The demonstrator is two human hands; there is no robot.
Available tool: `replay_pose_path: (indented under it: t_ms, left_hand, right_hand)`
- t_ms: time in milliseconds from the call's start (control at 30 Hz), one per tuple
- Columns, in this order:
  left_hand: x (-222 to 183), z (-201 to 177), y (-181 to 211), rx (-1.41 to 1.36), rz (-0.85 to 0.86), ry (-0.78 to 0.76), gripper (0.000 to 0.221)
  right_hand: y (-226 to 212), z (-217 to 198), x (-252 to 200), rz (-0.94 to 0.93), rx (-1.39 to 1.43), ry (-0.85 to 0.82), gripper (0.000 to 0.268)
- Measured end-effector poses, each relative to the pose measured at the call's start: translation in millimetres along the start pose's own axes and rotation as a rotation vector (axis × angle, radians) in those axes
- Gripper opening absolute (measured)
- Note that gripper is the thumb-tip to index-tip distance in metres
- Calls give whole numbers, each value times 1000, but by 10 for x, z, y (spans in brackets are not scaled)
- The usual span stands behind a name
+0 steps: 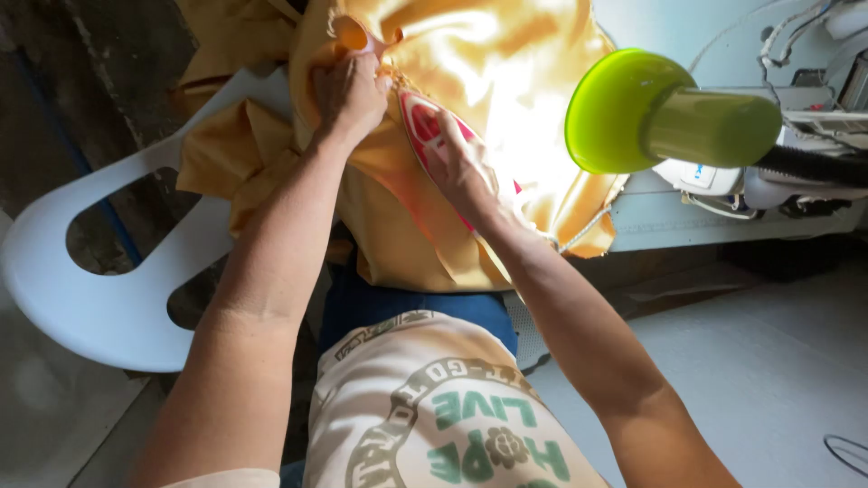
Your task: Ironing a piece of gold fabric with decorative trim on a work table
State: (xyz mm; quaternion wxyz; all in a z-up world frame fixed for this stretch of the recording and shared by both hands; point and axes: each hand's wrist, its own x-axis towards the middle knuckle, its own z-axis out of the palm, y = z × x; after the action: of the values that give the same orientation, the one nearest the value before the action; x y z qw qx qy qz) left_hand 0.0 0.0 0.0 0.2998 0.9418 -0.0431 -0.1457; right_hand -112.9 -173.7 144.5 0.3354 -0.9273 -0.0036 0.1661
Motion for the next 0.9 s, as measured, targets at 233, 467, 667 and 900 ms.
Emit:
replay_pose_path:
  t_ms: [233, 467, 667, 900]
  left_hand:
    - [28, 72, -104, 122, 34, 107, 23]
    - [130, 33, -367, -18, 21, 18, 34]
    - [-44, -7, -198, 124, 229, 241, 23]
    - [56, -534, -143, 319, 663, 134, 31]
  right_hand:
    - [316, 298, 132, -38, -17, 42, 49]
    - [340, 357, 167, -50, 2, 41, 48]
    - [180, 254, 226, -214, 129, 101, 44]
    - [174, 169, 93, -112, 81, 25, 36]
